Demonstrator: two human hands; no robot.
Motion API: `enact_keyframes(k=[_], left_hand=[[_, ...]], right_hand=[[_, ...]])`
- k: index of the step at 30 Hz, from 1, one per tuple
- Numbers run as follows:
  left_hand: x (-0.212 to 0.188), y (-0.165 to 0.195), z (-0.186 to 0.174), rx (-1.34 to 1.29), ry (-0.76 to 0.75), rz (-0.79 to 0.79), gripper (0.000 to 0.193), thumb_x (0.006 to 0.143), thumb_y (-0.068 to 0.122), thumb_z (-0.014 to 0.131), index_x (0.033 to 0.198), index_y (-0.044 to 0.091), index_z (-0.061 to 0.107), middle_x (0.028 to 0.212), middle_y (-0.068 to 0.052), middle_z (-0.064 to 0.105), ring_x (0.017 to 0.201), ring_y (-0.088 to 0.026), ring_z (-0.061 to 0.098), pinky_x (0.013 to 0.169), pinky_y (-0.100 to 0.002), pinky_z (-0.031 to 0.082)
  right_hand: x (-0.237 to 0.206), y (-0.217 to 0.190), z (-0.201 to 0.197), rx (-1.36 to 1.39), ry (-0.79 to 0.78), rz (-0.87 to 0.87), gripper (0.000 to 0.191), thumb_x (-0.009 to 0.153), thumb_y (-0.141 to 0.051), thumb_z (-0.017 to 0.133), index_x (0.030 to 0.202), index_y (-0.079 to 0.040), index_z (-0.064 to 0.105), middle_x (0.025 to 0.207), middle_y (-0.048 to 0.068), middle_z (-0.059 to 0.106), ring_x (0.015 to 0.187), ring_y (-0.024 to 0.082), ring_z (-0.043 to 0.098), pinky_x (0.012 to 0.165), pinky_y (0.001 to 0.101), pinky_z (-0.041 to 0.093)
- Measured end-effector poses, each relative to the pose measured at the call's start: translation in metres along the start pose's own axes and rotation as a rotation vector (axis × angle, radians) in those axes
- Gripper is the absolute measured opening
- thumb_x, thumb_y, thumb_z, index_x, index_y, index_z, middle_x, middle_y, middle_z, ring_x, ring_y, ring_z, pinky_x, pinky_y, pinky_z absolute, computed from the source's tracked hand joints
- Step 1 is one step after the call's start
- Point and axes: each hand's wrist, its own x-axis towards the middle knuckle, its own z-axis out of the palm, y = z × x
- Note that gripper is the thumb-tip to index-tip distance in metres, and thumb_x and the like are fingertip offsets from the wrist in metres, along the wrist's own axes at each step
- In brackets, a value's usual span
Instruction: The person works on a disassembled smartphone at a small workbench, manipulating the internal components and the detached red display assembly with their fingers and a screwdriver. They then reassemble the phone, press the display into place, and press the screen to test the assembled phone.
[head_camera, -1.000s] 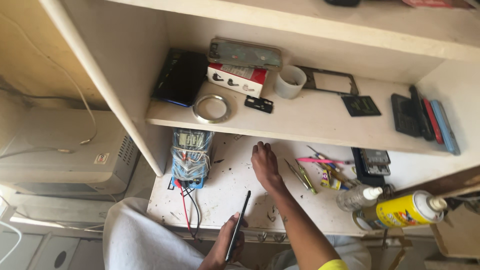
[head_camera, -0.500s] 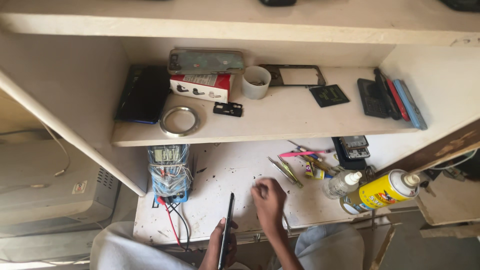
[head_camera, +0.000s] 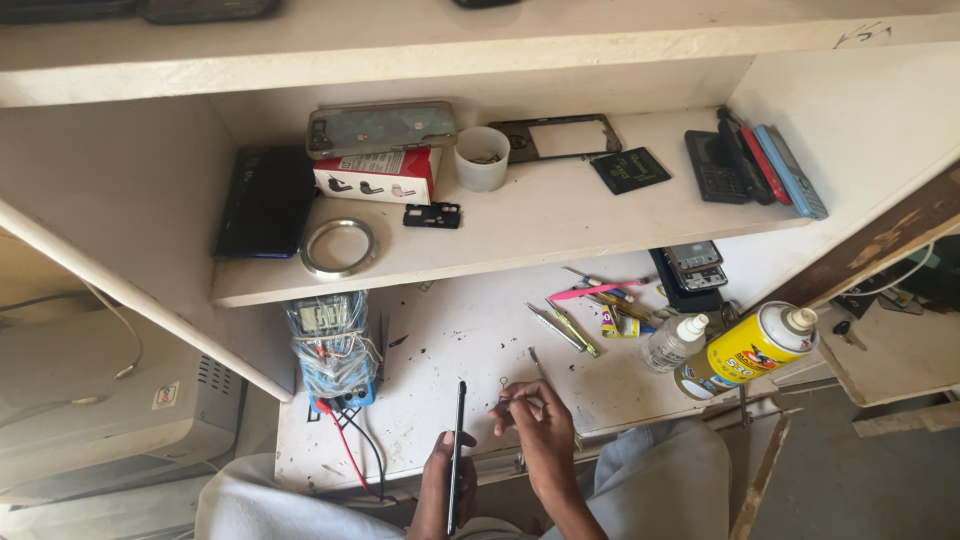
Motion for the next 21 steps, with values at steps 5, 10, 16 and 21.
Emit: enact_keyframes(k=[5, 10, 16, 21], left_hand=[[0.0, 0.003, 0.004, -0.024, 0.024, -0.003, 0.059, 0.096, 0.058, 0.041, 0.115, 0.003, 0.053, 0.052, -0.003, 0.037, 0.032, -0.015, 0.033, 0.032, -0.031, 0.028], [-0.002, 0.004, 0.003, 0.022, 0.124, 0.038, 0.049, 0.097, 0.051, 0.046, 0.114, 0.006, 0.057, 0.057, -0.002, 0.04, 0.039, -0.013, 0.034, 0.036, -0.03, 0.027], [-0.005, 0.005, 0.006, 0.219, 0.206, 0.238, 0.04, 0.099, 0.042, 0.053, 0.112, 0.004, 0.058, 0.076, -0.001, 0.048, 0.068, -0.01, 0.043, 0.059, -0.026, 0.038], [-0.019, 0.016, 0.014, 0.237, 0.167, 0.216, 0.038, 0.099, 0.041, 0.054, 0.115, 0.007, 0.056, 0.078, -0.002, 0.053, 0.069, -0.01, 0.045, 0.059, -0.027, 0.039]], right_hand=[[-0.003, -0.003, 0.002, 0.009, 0.048, 0.001, 0.005, 0.092, 0.005, 0.056, 0.089, 0.004, 0.059, 0.097, 0.014, 0.065, 0.077, 0.022, 0.07, 0.062, 0.0357, 0.055], [-0.014, -0.004, 0.001, 0.011, 0.015, 0.043, 0.004, 0.094, 0.004, 0.058, 0.091, 0.003, 0.06, 0.096, 0.015, 0.066, 0.077, 0.022, 0.068, 0.065, 0.0356, 0.056], [-0.031, -0.011, 0.001, -0.023, -0.074, 0.078, 0.003, 0.095, 0.0, 0.059, 0.093, 0.001, 0.061, 0.101, 0.011, 0.066, 0.085, 0.02, 0.07, 0.065, 0.0356, 0.056], [-0.036, -0.021, 0.005, -0.069, -0.125, 0.057, 0.005, 0.097, -0.002, 0.059, 0.097, 0.0, 0.063, 0.105, 0.009, 0.066, 0.094, 0.015, 0.069, 0.074, 0.0338, 0.059]])
